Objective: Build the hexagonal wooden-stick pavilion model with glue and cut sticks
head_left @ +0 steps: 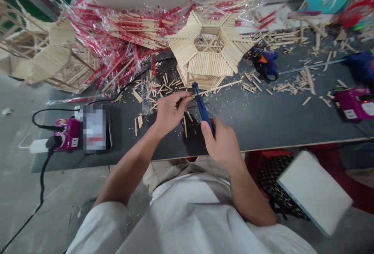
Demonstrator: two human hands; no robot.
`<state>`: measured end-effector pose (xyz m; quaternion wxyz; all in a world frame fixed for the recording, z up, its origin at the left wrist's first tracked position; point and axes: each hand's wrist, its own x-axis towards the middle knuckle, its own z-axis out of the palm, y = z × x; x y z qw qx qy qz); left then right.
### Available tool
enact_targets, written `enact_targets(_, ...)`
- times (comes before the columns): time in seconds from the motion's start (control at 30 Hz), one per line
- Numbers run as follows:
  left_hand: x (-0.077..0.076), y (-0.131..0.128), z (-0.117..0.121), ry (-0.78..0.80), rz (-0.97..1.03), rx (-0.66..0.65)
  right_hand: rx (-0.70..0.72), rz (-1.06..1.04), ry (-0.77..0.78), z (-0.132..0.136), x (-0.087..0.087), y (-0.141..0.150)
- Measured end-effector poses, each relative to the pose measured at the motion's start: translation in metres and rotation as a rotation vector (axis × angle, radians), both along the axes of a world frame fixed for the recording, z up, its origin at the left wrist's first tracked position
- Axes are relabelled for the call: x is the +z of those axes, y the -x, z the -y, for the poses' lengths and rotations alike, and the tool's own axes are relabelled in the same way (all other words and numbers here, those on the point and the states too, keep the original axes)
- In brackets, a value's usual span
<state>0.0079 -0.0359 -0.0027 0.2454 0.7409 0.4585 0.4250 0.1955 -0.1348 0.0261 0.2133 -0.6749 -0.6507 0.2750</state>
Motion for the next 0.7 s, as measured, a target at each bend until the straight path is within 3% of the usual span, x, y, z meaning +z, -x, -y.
enact_targets(0.2,0.004,-0.001,0.002,-0.215,-0.329,-0.003,0.033,0.043,0.011,-0.003,0.002,-0.001)
enact_targets(0.43,0.01,-0.003,0.003,-0.154,-0.46,-0.042,0.046,0.05,0.012,-0.003,-0.001,-0.003)
enact_targets(0.7,0.004,-0.008,0.0,-0.103,-0.439,-0.015,0.046,0.202,0.016,-0.004,-0.004,0.002)
